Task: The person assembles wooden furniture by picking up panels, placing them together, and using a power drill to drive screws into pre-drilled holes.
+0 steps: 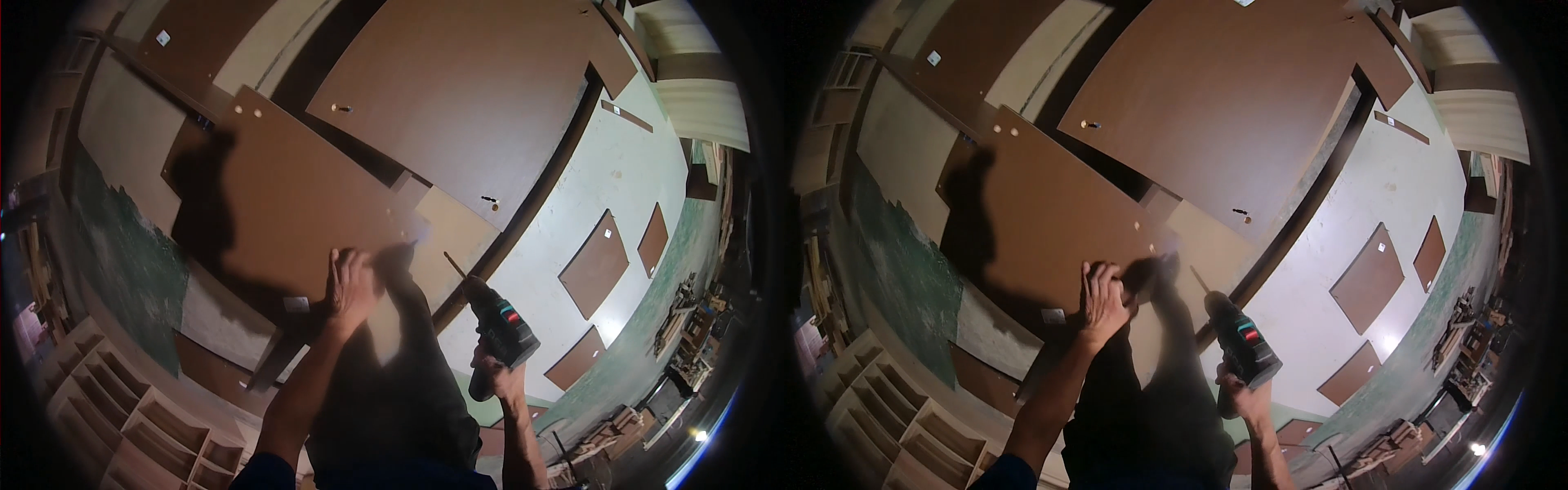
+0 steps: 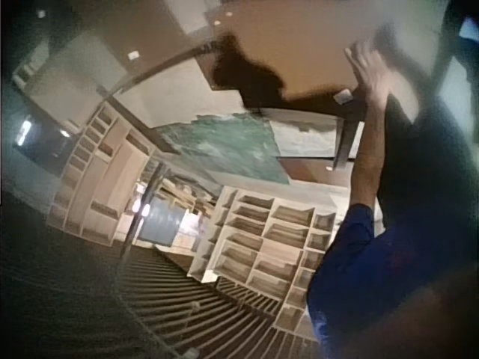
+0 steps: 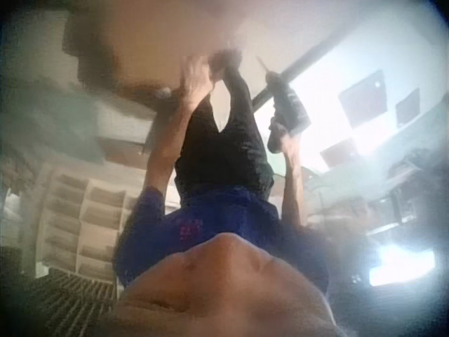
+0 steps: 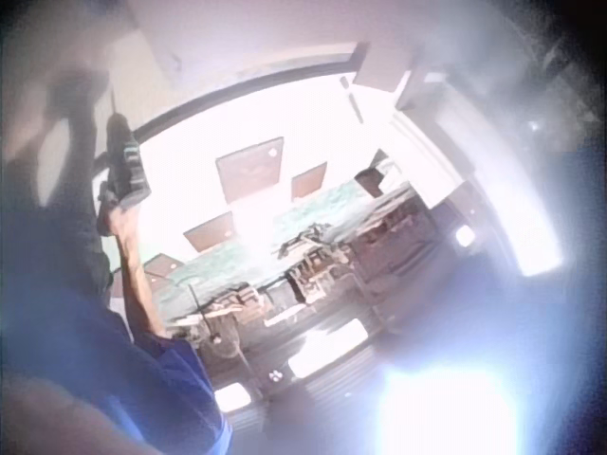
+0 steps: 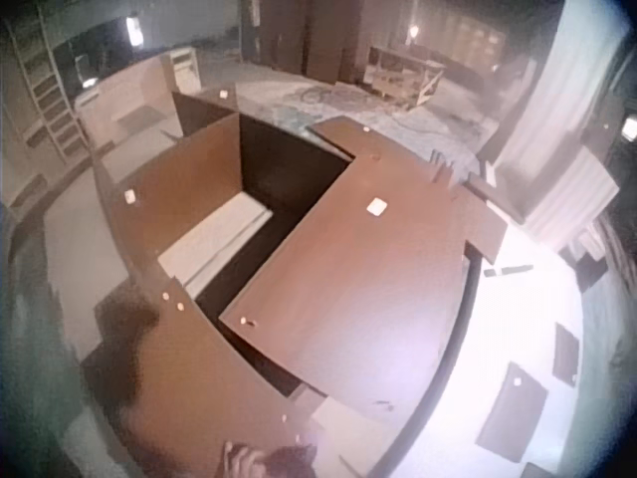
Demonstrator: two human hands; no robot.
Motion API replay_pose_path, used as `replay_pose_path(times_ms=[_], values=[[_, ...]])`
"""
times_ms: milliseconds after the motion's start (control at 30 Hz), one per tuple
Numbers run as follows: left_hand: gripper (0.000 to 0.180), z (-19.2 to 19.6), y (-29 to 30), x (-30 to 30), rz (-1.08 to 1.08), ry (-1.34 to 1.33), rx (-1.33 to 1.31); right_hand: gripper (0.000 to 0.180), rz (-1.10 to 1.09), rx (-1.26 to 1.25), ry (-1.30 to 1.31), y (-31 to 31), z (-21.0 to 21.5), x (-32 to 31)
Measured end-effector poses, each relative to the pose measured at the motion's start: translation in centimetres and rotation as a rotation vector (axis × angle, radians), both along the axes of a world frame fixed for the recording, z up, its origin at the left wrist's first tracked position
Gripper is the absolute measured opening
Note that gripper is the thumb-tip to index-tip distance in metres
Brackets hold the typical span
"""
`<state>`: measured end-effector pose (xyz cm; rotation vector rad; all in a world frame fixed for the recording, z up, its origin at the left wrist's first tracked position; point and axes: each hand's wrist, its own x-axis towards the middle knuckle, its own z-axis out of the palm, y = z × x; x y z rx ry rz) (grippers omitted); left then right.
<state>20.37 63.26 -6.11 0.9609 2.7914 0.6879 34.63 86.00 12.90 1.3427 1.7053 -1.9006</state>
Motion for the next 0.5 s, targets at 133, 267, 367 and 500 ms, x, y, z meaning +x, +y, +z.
replay_pose_path(times_ms=[133,267,367,500], values=[[0.035,-0.3,0.3,-4.4,0.080,0.044,-0.010,0.022,0.064,0.041,-0.050,0.0,-0.3,-4.1],[0.032,-1.3,0.0,-4.8,0.074,0.052,-0.048,0.026,0.190,0.108,-0.070,-0.1,0.0,-8.4],[0.027,-1.0,0.5,-4.8,0.112,0.036,-0.077,0.023,0.206,0.154,-0.128,-0.3,-0.7,-11.3],[0.025,-1.9,0.2,-4.8,0.128,0.032,-0.075,0.022,0.339,0.246,-0.186,-0.7,-1.9,-14.4]])
